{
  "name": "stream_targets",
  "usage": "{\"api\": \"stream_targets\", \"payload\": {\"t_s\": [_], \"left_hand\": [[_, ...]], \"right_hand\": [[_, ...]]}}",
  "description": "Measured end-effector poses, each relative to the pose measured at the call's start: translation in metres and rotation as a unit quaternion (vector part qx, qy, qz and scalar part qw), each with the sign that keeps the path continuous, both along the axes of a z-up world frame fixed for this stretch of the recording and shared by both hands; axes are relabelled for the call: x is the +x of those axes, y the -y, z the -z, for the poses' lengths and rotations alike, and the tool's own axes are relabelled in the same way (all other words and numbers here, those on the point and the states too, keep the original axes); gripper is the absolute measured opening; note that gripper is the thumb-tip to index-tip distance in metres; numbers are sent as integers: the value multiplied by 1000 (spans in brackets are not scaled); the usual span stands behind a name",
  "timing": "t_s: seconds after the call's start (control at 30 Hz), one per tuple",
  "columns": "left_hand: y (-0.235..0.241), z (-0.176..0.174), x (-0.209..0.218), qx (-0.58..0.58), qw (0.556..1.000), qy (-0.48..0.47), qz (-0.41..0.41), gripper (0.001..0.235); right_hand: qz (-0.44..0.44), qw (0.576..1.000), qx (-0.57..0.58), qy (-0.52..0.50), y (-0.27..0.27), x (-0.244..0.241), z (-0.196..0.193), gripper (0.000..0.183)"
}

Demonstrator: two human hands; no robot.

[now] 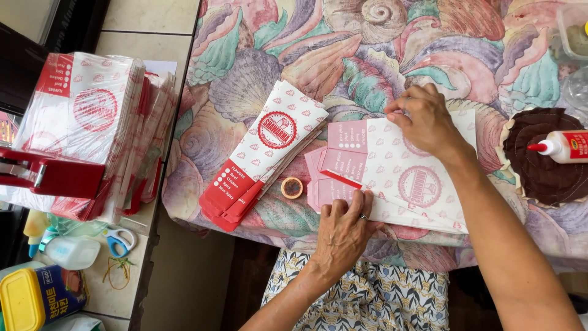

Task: Folding and securing paper sleeves for food packaging using adhesive tape.

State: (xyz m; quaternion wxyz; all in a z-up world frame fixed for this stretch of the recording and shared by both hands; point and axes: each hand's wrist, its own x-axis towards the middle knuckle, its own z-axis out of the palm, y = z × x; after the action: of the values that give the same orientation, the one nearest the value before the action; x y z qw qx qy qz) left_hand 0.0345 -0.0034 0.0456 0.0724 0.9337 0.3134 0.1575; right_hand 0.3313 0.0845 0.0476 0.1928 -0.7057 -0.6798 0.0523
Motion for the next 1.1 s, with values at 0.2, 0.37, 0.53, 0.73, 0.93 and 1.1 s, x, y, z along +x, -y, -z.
{"api": "stream_targets", "payload": {"t_s": [0.2,0.37,0.53,0.73,0.93,1.1], "left_hand": [[-2,-1,0,5,1000,11,1,61],[-1,-4,0,-10,1000,16,1,59],[-1,-1,0,8,999,32,-6,60],[1,10,-2,1,998,70,-2,61],[-5,11,-3,-16,987,159,31,58],[-33,20,-12,20,988,150,36,28]], "right_hand": [[2,982,-178,-56,-21,-11,-22,8],[-54,998,36,-20,16,-31,-38,7],[-81,979,171,75,78,-93,-68,7],[-88,956,219,176,122,-123,-23,10],[-74,960,243,113,124,-119,10,4],[-65,960,244,119,125,-122,11,4]]}}
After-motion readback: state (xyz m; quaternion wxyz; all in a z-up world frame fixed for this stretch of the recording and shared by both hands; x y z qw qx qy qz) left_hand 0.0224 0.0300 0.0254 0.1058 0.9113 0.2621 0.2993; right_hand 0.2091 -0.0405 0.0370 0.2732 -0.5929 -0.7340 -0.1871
